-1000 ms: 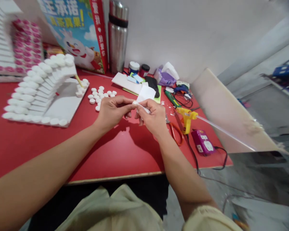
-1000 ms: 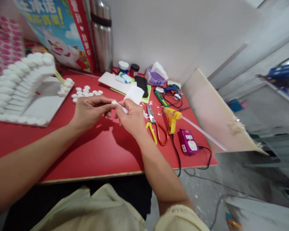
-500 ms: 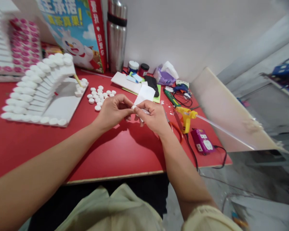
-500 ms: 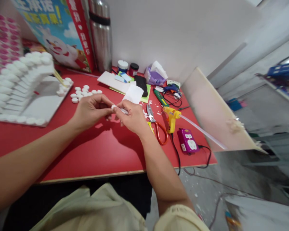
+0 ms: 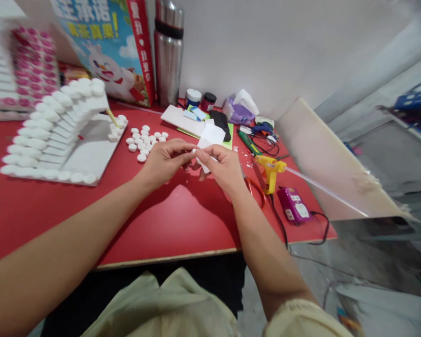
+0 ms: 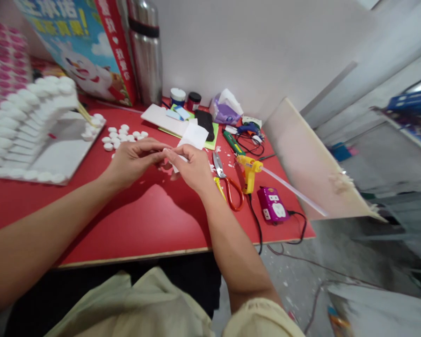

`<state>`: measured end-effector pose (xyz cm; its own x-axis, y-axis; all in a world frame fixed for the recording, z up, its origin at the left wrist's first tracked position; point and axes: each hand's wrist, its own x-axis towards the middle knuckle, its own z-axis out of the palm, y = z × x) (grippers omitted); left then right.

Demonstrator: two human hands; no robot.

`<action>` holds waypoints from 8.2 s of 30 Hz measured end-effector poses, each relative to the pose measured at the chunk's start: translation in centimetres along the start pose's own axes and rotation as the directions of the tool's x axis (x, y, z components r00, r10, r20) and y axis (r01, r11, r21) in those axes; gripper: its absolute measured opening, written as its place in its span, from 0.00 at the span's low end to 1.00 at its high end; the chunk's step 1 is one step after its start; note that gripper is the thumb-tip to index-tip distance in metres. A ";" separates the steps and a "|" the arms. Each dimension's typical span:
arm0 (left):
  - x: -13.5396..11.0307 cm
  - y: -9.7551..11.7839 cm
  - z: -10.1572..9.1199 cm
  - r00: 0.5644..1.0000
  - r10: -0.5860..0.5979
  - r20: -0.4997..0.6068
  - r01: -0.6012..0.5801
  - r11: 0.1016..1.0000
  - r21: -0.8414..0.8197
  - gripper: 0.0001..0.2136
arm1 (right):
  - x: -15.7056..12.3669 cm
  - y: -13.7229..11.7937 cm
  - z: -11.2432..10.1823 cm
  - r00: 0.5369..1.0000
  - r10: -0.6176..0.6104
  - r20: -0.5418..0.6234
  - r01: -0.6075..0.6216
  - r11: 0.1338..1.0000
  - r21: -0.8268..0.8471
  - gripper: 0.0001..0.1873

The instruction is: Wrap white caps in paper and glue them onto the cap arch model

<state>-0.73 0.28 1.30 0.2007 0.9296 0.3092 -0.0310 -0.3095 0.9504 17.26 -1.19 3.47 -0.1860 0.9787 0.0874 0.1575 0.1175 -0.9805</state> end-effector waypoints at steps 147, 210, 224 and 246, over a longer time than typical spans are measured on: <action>-0.7 0.2 0.6 0.992 0.023 -0.123 0.004 0.978 0.209 0.03 | 0.2 0.6 -0.9 0.987 -0.123 0.104 0.152 0.924 -0.351 0.08; -0.3 -0.3 1.0 0.986 -0.136 -0.095 0.119 0.980 -0.162 0.13 | -0.6 0.4 0.7 0.880 -0.474 -0.004 0.326 0.612 -0.721 0.10; -0.2 -0.6 0.2 0.986 -0.098 -0.136 0.100 0.995 0.005 0.14 | -0.7 -0.1 0.3 0.934 -0.353 0.056 0.316 0.743 -0.590 0.12; -1.0 0.5 1.0 0.994 0.022 -0.107 0.006 0.966 0.258 0.06 | -0.4 0.2 -0.4 0.963 -0.185 0.193 0.259 0.827 -0.499 0.13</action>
<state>0.06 -1.04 1.38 0.0943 0.9385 0.3322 0.2244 -0.3451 0.9114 17.71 -1.49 3.29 -0.3959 0.8886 0.2318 0.5661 0.4348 -0.7003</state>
